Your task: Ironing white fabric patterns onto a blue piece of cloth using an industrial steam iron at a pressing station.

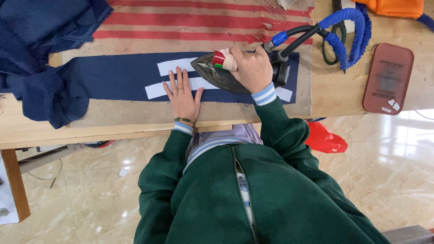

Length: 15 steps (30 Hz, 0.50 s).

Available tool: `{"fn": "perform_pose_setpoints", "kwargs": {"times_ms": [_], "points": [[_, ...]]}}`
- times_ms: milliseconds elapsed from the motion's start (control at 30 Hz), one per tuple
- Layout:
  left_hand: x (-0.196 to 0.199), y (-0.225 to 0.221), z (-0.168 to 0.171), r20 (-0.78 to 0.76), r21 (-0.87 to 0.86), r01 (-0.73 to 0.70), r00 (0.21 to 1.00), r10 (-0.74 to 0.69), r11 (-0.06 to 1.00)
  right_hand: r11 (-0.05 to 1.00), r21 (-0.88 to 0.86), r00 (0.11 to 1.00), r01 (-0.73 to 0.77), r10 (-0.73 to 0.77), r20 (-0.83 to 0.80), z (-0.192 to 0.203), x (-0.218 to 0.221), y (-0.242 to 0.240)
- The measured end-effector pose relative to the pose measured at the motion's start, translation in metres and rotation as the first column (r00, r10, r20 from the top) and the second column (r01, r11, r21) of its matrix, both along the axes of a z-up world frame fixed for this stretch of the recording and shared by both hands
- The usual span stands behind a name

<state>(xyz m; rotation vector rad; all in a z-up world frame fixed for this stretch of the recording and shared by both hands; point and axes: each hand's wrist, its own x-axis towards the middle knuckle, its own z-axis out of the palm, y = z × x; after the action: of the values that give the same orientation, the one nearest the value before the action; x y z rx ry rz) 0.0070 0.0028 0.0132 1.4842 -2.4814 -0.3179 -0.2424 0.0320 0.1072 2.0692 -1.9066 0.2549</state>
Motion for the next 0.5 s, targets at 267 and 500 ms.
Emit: {"fn": "perform_pose_setpoints", "kwargs": {"times_ms": [267, 500], "points": [[0.001, 0.002, 0.0, 0.016, -0.012, -0.006, 1.0, 0.006, 1.0, 1.0, -0.019, 1.0, -0.003, 0.003, -0.018, 0.004, 0.003, 0.002], [-0.001, -0.002, -0.019, -0.118, -0.15, -0.016, 0.993, -0.002, 0.989, 0.996, -0.092, 1.0, 0.022, -0.022, -0.006, 0.002, 0.007, -0.002]]}}
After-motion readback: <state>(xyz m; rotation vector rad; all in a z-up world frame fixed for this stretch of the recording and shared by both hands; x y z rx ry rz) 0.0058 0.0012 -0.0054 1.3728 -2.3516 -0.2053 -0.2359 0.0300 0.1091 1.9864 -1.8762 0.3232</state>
